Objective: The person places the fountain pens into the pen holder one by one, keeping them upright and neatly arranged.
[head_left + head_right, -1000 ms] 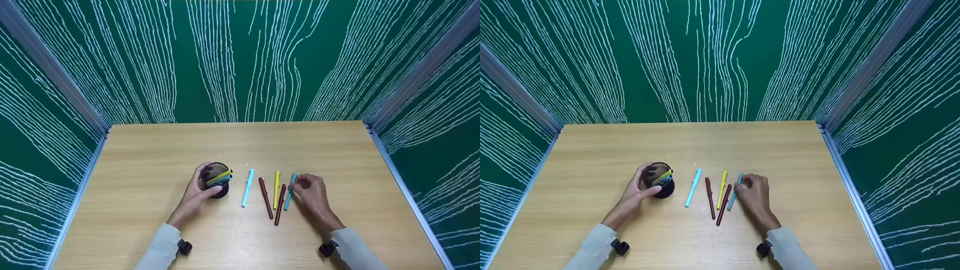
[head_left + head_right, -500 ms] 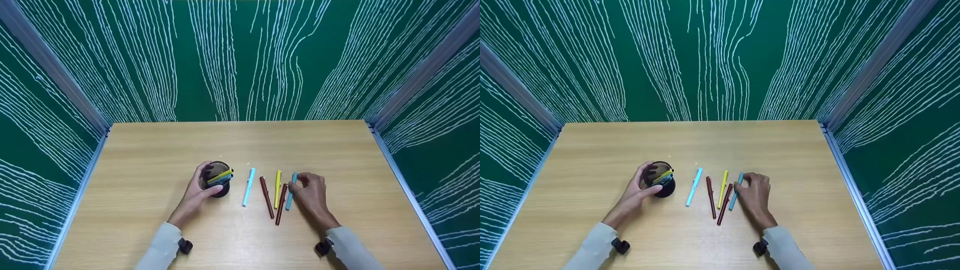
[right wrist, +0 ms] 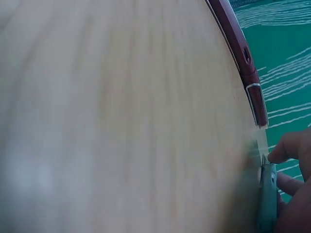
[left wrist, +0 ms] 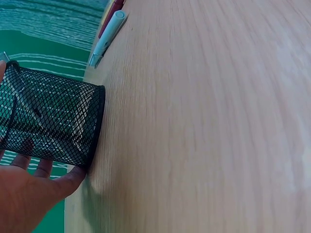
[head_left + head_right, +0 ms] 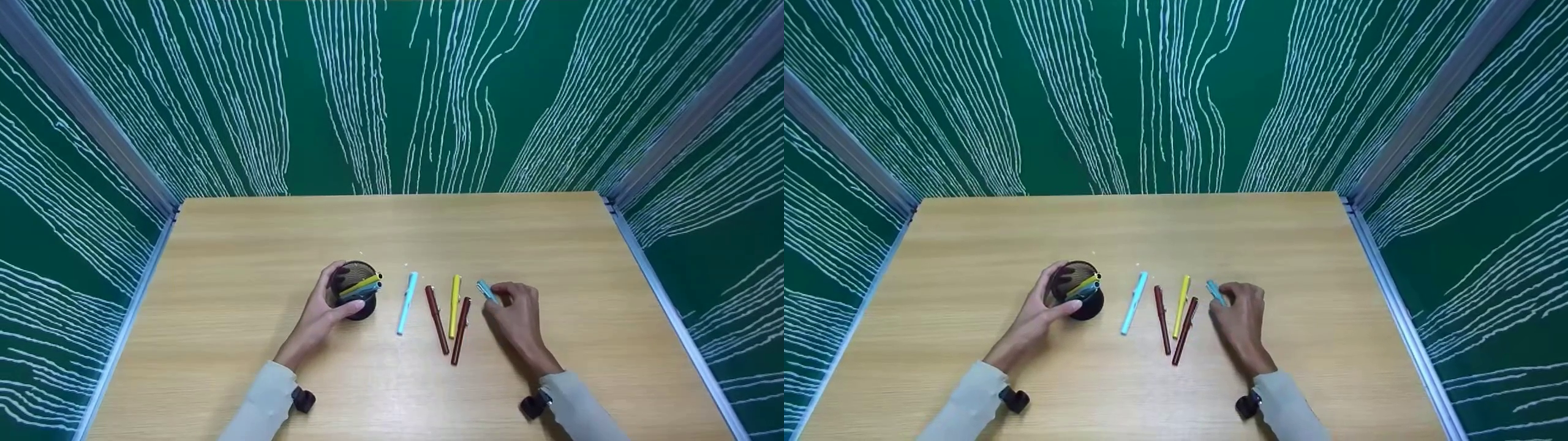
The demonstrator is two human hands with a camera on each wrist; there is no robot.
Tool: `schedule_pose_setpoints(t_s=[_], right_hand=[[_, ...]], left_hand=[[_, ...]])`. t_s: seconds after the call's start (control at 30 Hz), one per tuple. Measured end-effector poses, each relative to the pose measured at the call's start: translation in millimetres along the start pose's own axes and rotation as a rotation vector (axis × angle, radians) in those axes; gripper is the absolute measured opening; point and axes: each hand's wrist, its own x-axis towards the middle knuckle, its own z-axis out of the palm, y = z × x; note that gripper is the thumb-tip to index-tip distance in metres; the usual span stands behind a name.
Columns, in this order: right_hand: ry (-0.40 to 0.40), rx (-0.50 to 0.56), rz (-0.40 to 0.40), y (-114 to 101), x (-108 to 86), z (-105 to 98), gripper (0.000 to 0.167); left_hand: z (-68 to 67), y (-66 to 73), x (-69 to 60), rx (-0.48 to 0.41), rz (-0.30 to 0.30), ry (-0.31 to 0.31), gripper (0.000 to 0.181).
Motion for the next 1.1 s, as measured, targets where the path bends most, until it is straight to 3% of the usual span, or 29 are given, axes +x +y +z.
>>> schedule_pose_setpoints(t_s=[0.23, 0.53, 1.1], right_hand=[[-0.044, 0.067, 0.003, 8.2, -0.5, -4.9, 0.030], [-0.057, 0.115, -0.051, 18.7, -0.3, -7.9, 0.030], [-0.036, 0.062, -0.106, 26.5, -3.6, -3.5, 0.029]], left_hand=[[-1.2, -0.7, 1.6, 0.003, 0.000, -0.001, 0.091], [-1.1, 0.8, 1.0, 0.017, -0.005, 0.006, 0.091], [0.2, -1.4, 1.0, -0.014, 0.008, 0.003, 0.091]])
